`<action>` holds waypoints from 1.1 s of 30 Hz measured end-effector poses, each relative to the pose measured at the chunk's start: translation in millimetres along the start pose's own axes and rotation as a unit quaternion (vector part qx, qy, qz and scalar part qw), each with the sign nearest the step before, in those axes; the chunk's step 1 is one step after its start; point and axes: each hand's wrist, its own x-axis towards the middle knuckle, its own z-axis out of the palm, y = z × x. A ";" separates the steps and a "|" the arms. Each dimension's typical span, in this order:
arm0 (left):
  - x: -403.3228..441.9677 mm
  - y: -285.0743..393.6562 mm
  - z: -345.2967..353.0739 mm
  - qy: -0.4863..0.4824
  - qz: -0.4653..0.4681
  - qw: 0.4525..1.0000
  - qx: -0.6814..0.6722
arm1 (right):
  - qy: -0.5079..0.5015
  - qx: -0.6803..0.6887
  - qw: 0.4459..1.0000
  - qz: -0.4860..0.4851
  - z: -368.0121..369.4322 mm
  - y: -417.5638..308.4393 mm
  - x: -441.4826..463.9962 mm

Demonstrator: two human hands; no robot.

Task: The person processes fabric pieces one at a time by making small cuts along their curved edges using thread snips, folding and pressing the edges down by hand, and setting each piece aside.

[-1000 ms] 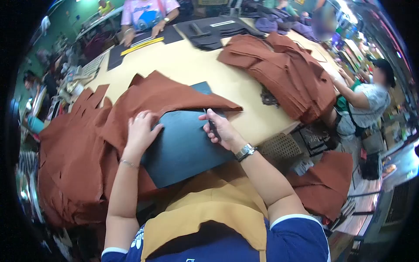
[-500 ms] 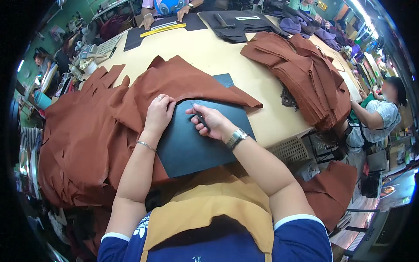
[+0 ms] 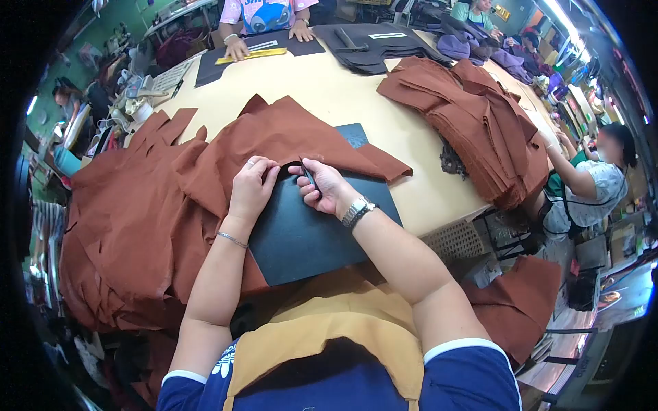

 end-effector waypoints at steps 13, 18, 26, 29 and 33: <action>-0.1 1.0 -1.2 -0.008 -0.013 1.000 -0.015 | 0.024 -0.062 0.996 -0.056 4.8 9.2 -9.3; 0.1 2.0 -2.0 -0.009 -0.015 1.000 -0.013 | 0.018 -0.047 0.998 -0.026 9.9 9.7 -17.2; -0.5 1.5 -2.5 -0.009 -0.014 1.000 -0.016 | 0.020 -0.079 0.996 -0.042 4.6 9.5 -11.4; 0.0 2.1 -1.5 -0.010 -0.008 1.000 -0.010 | 0.011 -0.070 0.997 -0.025 6.4 6.5 -14.3; 0.2 4.7 -0.8 -0.016 -0.007 1.000 -0.011 | 0.028 -0.065 0.996 -0.051 11.5 8.0 -9.8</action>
